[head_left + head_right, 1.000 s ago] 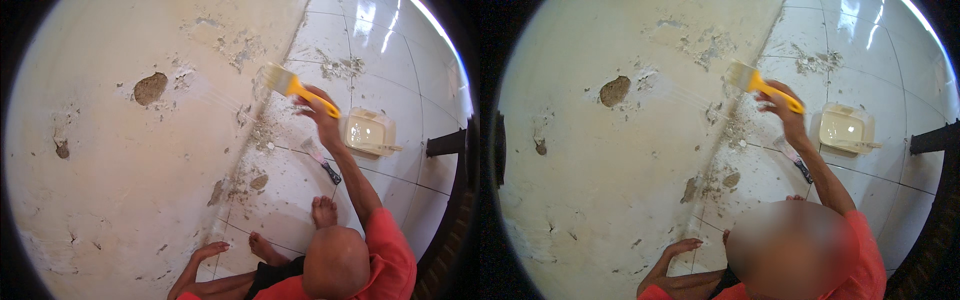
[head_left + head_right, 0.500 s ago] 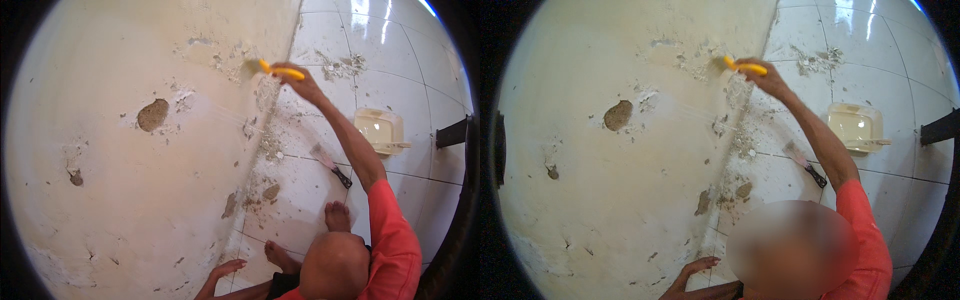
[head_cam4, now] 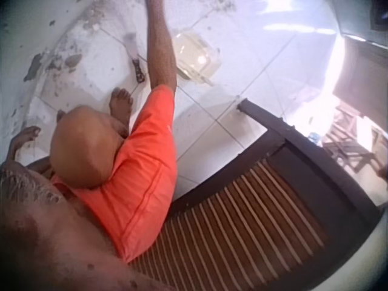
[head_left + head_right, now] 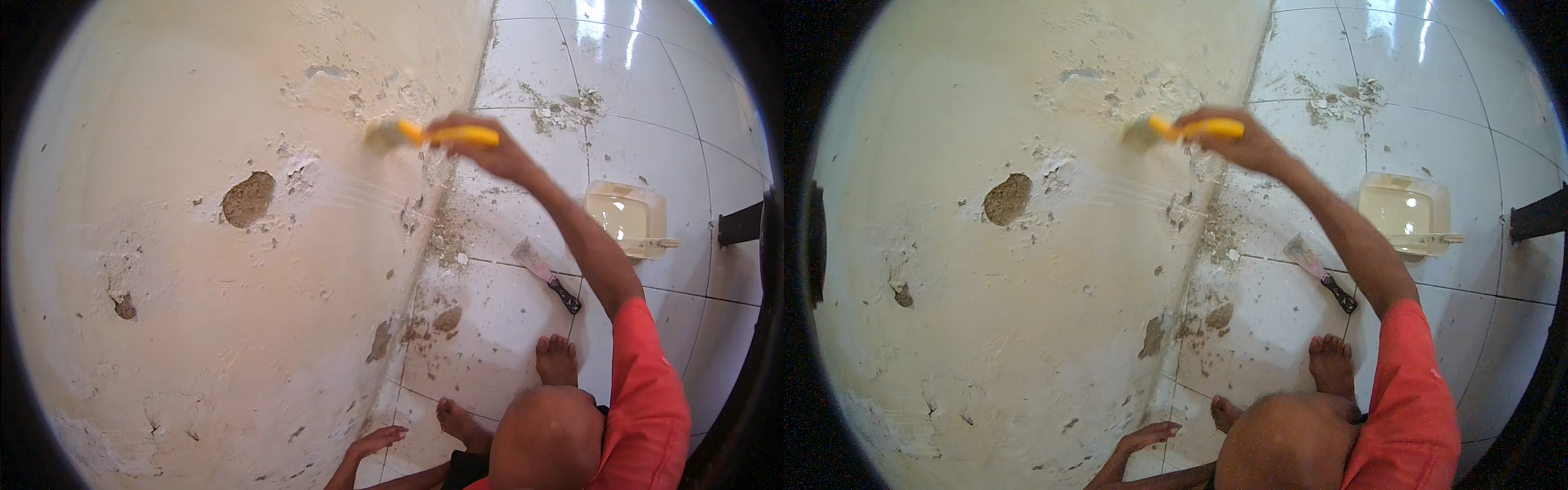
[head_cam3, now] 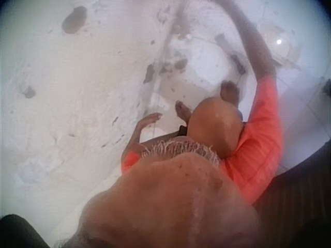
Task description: The person applies a liquid substance to a damaged wall using a brush and scrapes the surface with a putty knife.
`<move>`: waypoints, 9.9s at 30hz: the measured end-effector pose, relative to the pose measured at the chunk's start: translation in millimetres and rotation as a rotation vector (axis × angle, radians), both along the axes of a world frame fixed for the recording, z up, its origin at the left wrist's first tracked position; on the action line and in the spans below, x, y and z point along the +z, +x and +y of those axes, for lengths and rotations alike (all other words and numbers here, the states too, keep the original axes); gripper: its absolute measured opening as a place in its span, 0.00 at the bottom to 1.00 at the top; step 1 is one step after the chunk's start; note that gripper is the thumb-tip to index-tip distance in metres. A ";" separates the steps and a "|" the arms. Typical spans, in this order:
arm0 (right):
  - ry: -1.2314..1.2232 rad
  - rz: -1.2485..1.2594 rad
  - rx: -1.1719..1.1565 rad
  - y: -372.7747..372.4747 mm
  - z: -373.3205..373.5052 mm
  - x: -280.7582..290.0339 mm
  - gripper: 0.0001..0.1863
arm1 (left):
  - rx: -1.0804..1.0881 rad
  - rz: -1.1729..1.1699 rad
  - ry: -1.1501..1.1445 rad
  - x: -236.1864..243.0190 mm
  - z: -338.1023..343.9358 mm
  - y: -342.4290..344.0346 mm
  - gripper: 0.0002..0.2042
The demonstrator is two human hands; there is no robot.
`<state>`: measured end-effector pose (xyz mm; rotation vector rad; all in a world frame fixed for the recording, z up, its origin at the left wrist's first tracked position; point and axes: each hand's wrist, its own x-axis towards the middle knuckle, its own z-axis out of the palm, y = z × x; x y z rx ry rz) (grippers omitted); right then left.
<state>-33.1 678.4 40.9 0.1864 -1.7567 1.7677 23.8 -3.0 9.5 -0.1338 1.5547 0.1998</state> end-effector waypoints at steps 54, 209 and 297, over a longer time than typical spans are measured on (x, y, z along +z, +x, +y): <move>0.483 0.450 -0.621 -36.8 4.6 121.1 0.17 | -0.019 -0.072 0.035 -21.6 -32.0 8.0 0.35; -0.598 -0.192 -0.599 -48.8 1.9 -161.8 0.15 | 0.027 -0.017 0.037 6.2 0.5 16.4 0.30; 0.247 0.190 -0.469 2.6 -96.0 21.9 0.16 | -0.045 -0.037 0.037 -0.9 -12.1 22.0 0.33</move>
